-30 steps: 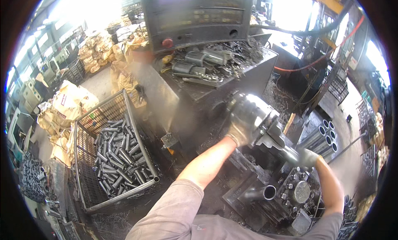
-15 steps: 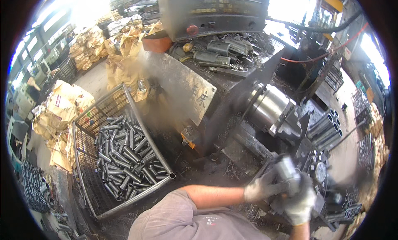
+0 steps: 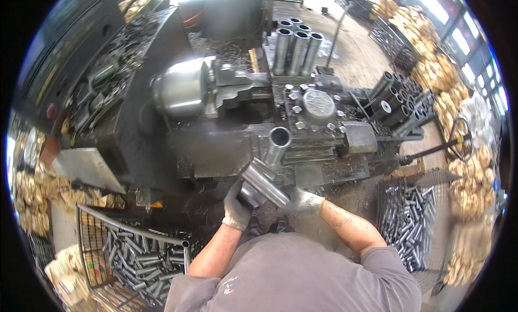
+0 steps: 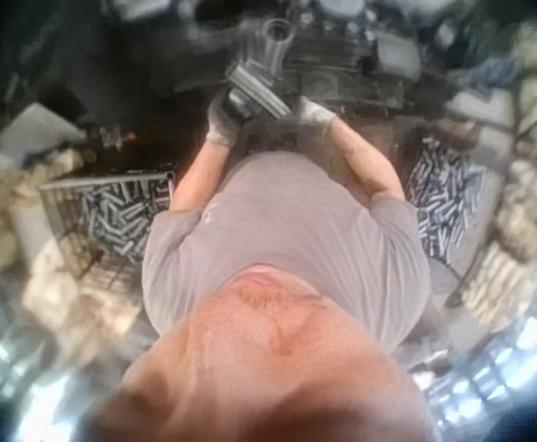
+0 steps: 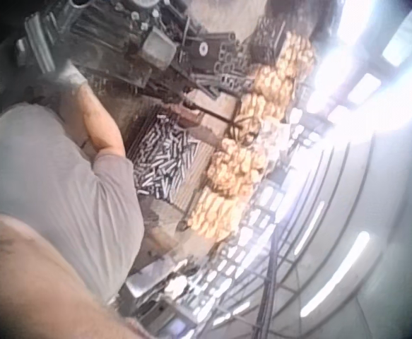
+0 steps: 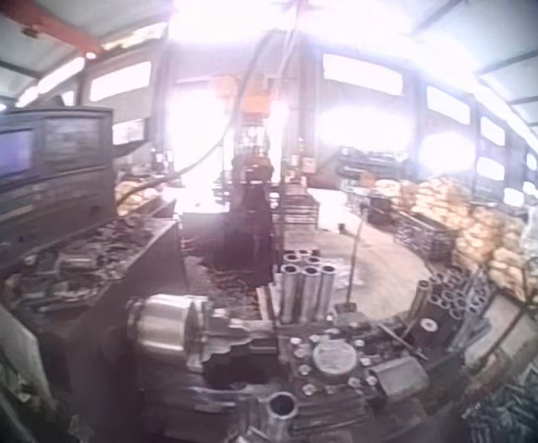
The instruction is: The person repeatedly loads cylindrical metal parts into a lathe, operates the machine to machine the parts, and then removes the finished pieces, placing them into a wire basket. The cycle of loading, machining, and unloading continues throughout the clip.
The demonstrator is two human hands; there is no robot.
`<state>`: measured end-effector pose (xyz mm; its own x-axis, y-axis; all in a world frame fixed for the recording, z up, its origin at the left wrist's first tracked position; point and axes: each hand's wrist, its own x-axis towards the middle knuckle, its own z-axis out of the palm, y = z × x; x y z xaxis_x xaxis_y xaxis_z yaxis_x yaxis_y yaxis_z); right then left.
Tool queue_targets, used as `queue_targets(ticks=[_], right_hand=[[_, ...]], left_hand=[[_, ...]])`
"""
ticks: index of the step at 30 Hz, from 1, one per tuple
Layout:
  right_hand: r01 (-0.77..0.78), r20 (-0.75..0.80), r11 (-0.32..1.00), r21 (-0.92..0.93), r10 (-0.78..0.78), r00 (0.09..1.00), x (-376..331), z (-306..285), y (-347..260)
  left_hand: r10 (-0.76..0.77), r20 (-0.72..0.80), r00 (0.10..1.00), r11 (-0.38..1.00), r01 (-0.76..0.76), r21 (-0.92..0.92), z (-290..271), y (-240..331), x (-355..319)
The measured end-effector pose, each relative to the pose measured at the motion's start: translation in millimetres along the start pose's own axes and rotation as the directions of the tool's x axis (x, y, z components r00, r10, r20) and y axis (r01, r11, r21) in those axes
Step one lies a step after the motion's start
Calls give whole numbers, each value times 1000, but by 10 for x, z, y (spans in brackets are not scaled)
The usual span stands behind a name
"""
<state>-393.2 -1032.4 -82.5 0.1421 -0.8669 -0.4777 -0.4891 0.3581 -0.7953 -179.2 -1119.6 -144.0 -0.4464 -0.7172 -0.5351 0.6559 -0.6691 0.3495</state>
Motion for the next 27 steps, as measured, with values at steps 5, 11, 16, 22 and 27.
queue_targets(ticks=[5, 11, 16, 22, 27], right_hand=[[78, -122, 995, -63, -85, 989, -30, 26, -76], [87, -558, 995, -46, -98, 824, -455, -630, 175], [-143, -661, 980, -138, 16, 751, -472, -579, 287], [-68, -334, 934, -351, -56, 941, -707, -94, -96], [-59, -339, 905, -422, -97, 936, 239, 333, -599]], left_hand=[[-142, 64, 988, 980, 131, 152, -308, 110, 74], [331, 451, 829, 110, -509, 854, 585, 243, -97], [315, 836, 449, -470, -691, 549, 1415, 243, 338], [372, 519, 770, 163, -605, 780, 682, 793, 801], [254, 294, 921, 942, -305, 141, 510, 1010, 315]])
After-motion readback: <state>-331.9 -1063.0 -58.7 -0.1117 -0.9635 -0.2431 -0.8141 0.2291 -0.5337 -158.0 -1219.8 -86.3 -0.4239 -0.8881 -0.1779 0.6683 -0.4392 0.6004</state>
